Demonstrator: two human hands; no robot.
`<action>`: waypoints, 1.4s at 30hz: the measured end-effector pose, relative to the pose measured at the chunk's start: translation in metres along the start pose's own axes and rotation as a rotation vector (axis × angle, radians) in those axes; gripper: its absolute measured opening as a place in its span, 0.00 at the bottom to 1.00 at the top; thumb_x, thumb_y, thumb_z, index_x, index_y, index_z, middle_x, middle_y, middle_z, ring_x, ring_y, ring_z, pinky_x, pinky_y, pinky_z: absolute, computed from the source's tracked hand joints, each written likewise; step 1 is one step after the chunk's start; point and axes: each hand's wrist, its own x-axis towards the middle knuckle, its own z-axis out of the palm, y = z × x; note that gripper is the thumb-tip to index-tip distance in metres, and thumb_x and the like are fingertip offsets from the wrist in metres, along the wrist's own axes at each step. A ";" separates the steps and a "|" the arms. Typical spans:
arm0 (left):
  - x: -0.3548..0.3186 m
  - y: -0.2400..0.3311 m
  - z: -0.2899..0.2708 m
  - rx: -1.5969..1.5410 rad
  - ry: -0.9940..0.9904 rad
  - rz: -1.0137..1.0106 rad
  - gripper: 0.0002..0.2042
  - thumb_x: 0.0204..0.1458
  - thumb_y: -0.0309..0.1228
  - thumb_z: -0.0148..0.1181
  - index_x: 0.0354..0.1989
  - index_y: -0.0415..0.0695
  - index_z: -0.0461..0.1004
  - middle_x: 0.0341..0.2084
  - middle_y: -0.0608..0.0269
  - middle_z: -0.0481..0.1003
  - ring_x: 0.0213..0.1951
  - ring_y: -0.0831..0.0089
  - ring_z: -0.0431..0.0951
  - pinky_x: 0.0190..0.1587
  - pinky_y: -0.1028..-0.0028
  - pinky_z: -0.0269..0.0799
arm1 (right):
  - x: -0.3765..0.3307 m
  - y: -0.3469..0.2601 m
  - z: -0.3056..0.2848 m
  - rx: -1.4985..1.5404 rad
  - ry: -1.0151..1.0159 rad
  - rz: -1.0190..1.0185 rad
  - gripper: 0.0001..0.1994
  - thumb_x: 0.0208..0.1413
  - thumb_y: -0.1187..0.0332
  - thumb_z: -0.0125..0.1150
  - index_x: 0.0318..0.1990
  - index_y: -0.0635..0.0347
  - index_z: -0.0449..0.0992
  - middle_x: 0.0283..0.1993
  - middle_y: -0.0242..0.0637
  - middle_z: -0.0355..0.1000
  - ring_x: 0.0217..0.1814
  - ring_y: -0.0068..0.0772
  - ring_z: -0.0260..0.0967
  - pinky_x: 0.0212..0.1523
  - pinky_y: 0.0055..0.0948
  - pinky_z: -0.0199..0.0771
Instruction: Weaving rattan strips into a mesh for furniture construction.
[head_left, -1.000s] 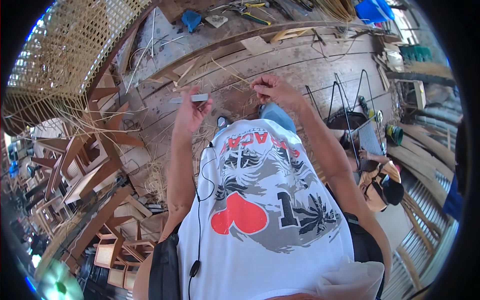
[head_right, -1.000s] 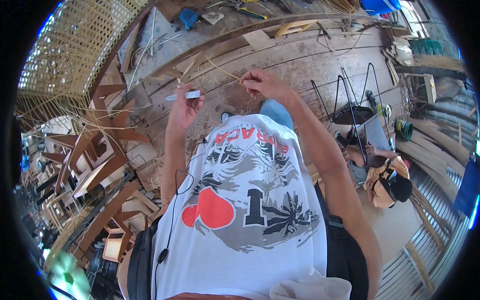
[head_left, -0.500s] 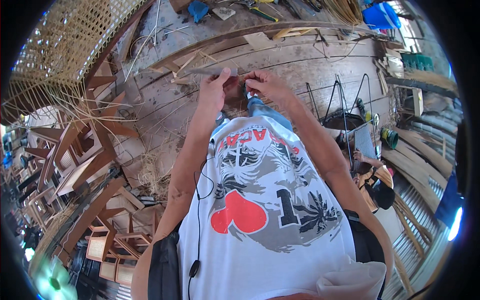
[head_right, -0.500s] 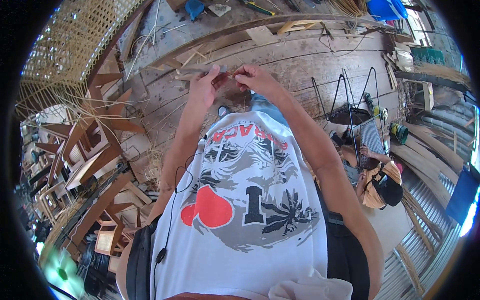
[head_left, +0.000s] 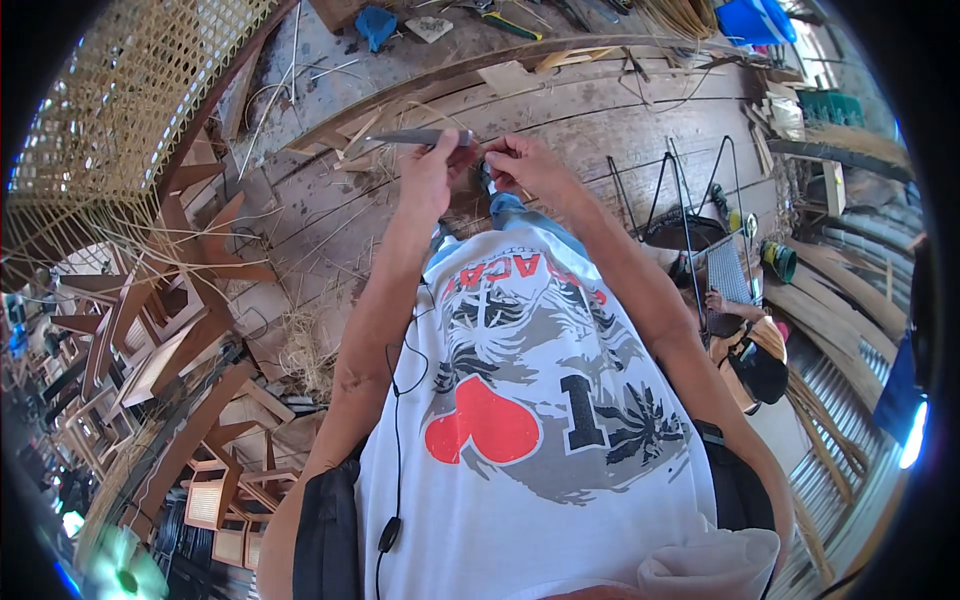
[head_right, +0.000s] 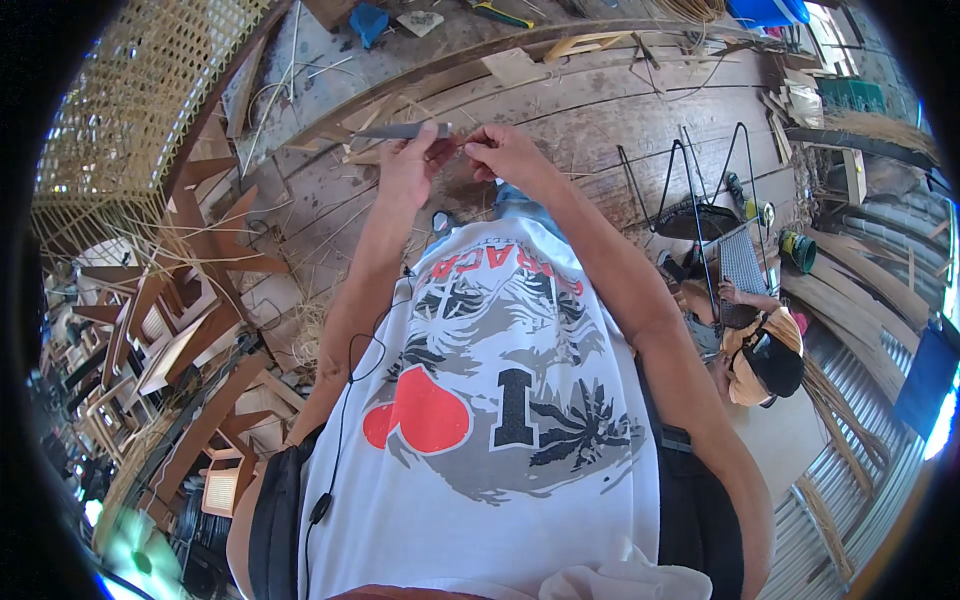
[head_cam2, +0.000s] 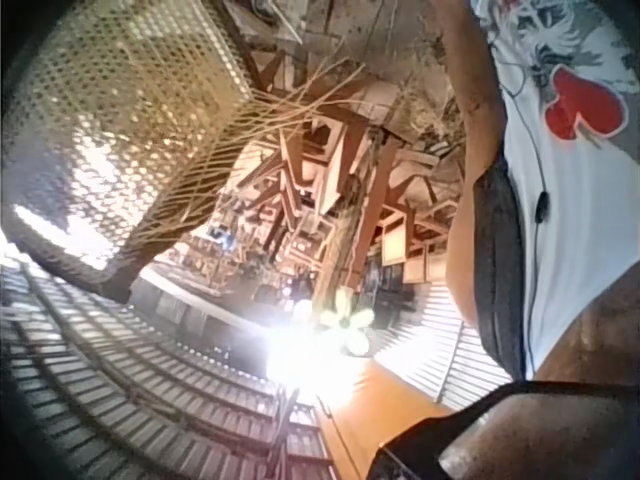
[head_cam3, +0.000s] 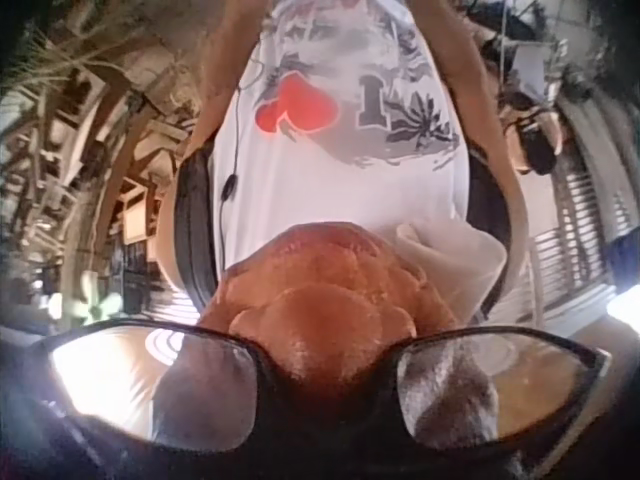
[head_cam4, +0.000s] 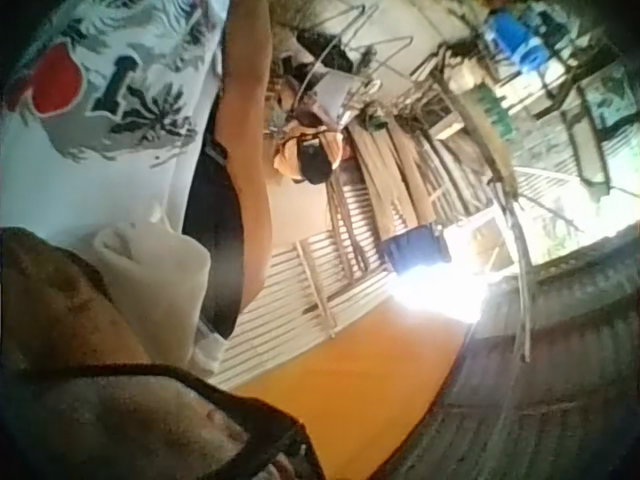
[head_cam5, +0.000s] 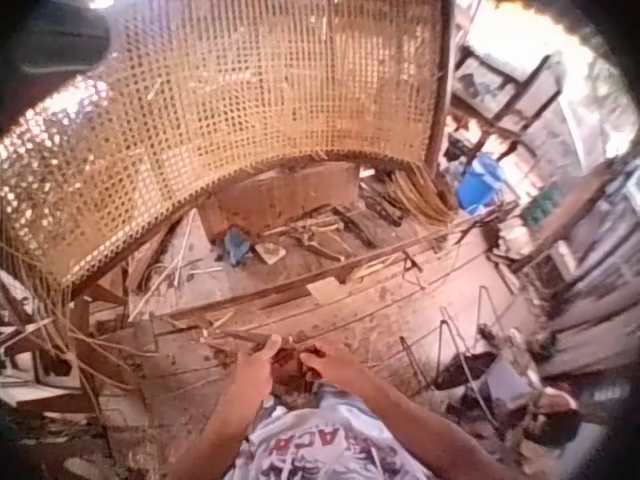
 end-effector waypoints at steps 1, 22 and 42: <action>0.000 -0.004 0.005 -0.004 -0.004 -0.018 0.10 0.79 0.31 0.78 0.58 0.37 0.89 0.53 0.52 0.93 0.55 0.54 0.96 0.62 0.52 0.96 | 0.005 0.001 0.003 0.010 0.031 -0.022 0.13 0.85 0.62 0.75 0.63 0.61 0.88 0.48 0.32 0.88 0.43 0.24 0.89 0.46 0.30 0.93; -0.020 0.013 -0.018 -0.053 0.107 0.215 0.06 0.78 0.29 0.79 0.54 0.45 0.86 0.48 0.58 0.92 0.52 0.59 0.95 0.60 0.52 0.96 | 0.014 0.022 0.019 0.053 -0.107 0.009 0.11 0.86 0.62 0.74 0.63 0.59 0.88 0.48 0.32 0.89 0.46 0.23 0.87 0.48 0.29 0.92; -0.054 0.008 0.000 -0.047 0.217 0.331 0.07 0.81 0.28 0.75 0.58 0.39 0.85 0.53 0.53 0.92 0.52 0.57 0.96 0.60 0.52 0.96 | 0.034 0.001 0.050 -0.005 -0.179 -0.036 0.12 0.87 0.60 0.73 0.61 0.61 0.88 0.48 0.34 0.90 0.45 0.24 0.89 0.44 0.30 0.94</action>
